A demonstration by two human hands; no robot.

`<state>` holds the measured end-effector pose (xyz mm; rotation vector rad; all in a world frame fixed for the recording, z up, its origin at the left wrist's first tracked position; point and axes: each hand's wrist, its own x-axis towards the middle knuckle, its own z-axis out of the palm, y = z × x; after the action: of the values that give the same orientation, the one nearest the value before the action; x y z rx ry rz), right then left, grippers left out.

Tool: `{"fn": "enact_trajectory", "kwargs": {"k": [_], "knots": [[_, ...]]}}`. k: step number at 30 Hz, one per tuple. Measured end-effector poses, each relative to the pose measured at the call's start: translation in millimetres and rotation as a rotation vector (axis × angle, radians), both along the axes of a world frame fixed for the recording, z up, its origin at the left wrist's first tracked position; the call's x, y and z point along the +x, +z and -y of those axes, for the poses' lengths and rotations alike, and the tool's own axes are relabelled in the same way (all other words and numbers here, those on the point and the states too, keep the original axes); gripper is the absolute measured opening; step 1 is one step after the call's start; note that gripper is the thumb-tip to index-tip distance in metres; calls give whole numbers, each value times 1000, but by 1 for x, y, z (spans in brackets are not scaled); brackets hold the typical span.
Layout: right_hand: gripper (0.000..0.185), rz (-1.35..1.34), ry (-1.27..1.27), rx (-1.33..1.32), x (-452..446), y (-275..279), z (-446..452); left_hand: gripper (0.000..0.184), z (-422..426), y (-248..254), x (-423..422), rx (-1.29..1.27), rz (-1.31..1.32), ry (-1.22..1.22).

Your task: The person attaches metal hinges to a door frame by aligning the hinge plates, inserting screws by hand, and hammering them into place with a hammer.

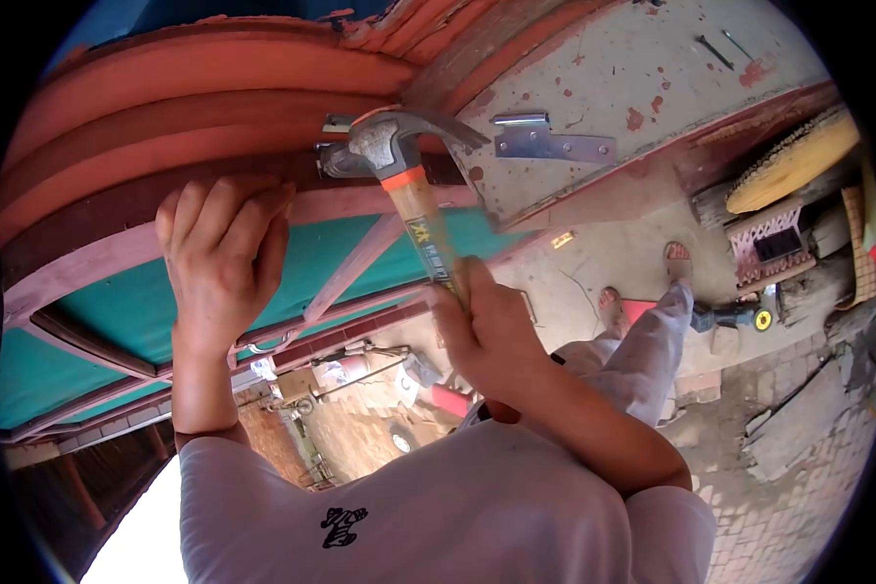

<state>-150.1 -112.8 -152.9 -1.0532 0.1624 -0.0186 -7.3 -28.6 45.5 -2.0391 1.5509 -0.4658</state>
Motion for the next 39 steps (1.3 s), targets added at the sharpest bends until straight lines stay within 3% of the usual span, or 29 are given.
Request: {"fn": "enact_trajectory", "kwargs": {"k": [5, 9, 13, 16, 21, 24, 25, 28, 35, 38, 39], "knots": [[20, -35, -42, 218, -6, 1, 15, 20, 0, -1, 1, -2, 0, -19], [19, -29, -276, 439, -21, -8, 15, 21, 0, 1, 0, 0, -17, 7], [21, -38, 32, -89, 3, -17, 2, 19, -1, -1, 0, -8, -6, -15], [20, -30, 62, -126, 6, -10, 20, 19, 1, -2, 2, -18, 2, -29], [21, -116, -179, 400, -18, -6, 20, 17, -3, -5, 4, -26, 17, -29], [22, -27, 40, -108, -3, -18, 5, 17, -3, -6, 3, -9, 39, -22], [22, -55, 77, 17, 1, -12, 3, 17, -2, -6, 3, -7, 38, -31], [23, -59, 70, -6, 3, -11, 11, 18, -2, -6, 5, 1, 51, -48], [22, -9, -265, 434, -22, -6, 8, 19, -6, -6, 6, -10, 49, -53], [21, 59, -18, -156, 0, -13, -6, 19, -4, -4, 4, 9, 50, -45], [22, 39, 9, -127, 6, -8, 8, 19, -5, -5, 2, 9, 47, -43]]}}
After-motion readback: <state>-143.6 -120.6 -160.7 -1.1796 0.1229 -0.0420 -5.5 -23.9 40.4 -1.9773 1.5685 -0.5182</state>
